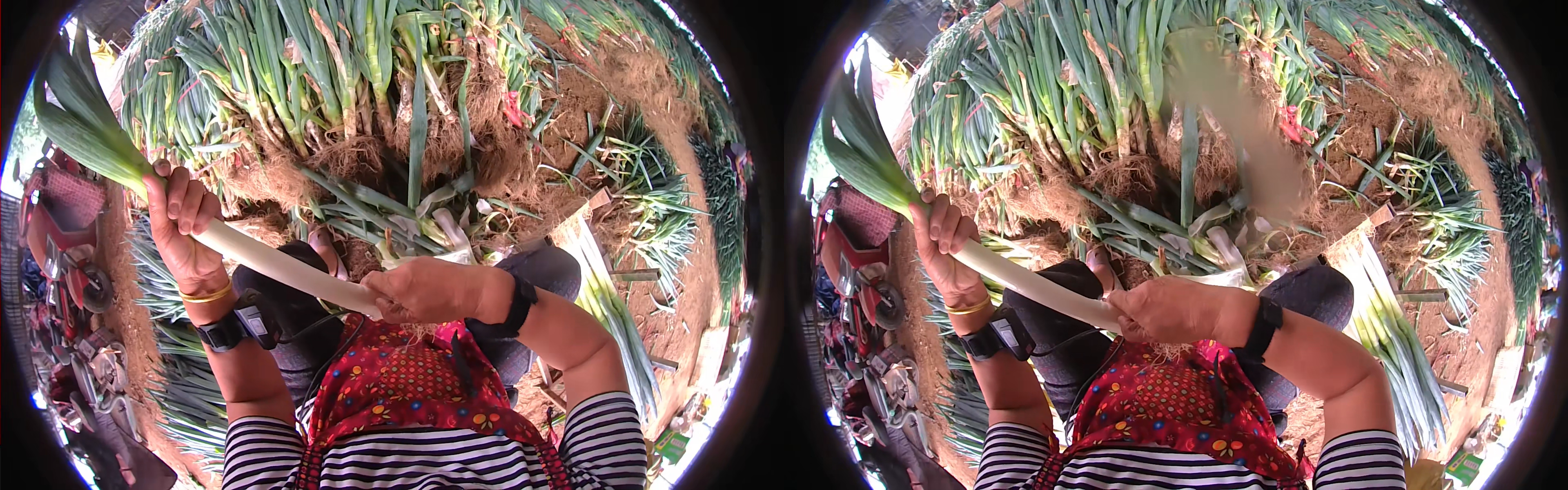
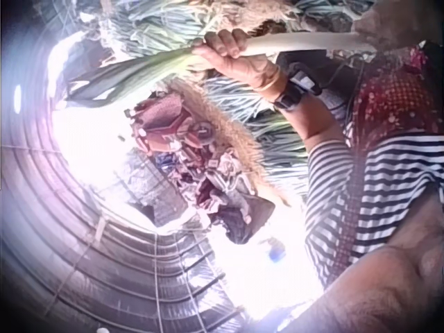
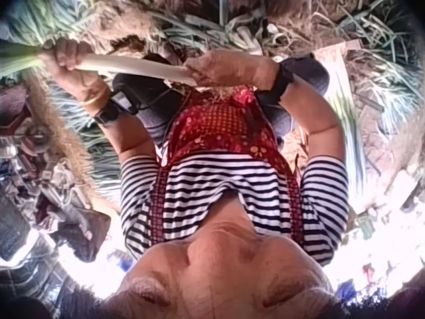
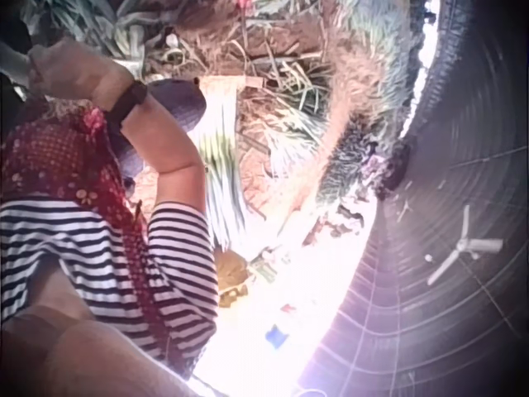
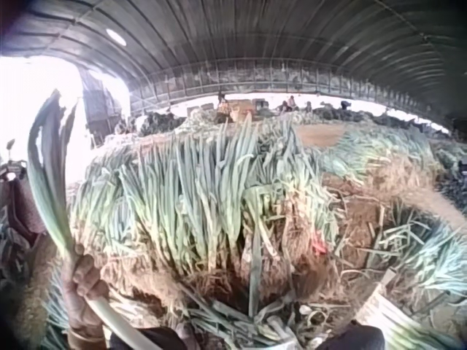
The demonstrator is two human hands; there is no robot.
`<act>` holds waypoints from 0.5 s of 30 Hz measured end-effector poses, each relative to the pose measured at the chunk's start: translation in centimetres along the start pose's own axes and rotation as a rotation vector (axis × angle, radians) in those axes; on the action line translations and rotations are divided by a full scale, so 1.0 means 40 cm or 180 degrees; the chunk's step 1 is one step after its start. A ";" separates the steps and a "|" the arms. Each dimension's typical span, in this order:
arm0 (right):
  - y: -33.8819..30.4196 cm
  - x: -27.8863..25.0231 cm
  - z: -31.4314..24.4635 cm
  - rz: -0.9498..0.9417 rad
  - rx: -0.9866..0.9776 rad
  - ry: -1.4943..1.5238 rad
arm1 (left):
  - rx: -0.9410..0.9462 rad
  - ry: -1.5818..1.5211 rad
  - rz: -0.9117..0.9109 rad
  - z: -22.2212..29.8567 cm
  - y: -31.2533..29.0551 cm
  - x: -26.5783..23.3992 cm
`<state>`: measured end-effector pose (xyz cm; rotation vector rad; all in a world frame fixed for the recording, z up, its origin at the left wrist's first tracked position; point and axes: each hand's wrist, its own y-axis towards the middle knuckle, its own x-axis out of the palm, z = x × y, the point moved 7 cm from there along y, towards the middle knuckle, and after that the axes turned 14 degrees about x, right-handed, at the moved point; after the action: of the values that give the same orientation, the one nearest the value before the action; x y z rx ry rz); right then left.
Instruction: The person peels the outer layers from leeks by hand, places the cleaned leeks onto a metal rack, and gathers more uncleaned leeks from a large pile on the ground.
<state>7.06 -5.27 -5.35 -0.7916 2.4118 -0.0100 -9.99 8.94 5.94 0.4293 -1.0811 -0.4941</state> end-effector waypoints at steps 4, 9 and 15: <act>-0.019 -0.017 -0.025 0.0210 -0.0005 -0.0004 | 0.0015 0.0049 -0.0021 -0.002 -0.001 0.002; -0.045 -0.013 -0.032 -0.0008 0.0063 0.0168 | -0.0035 -0.0220 -0.0114 0.000 0.002 0.025; -0.058 0.002 -0.021 -0.0425 0.0236 0.0864 | -0.0044 -0.0553 -0.0206 -0.003 0.015 0.045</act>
<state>7.80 -7.37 -4.26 -0.9685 2.5874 -0.2745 -9.10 8.41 7.55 0.4158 -1.2331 -0.6042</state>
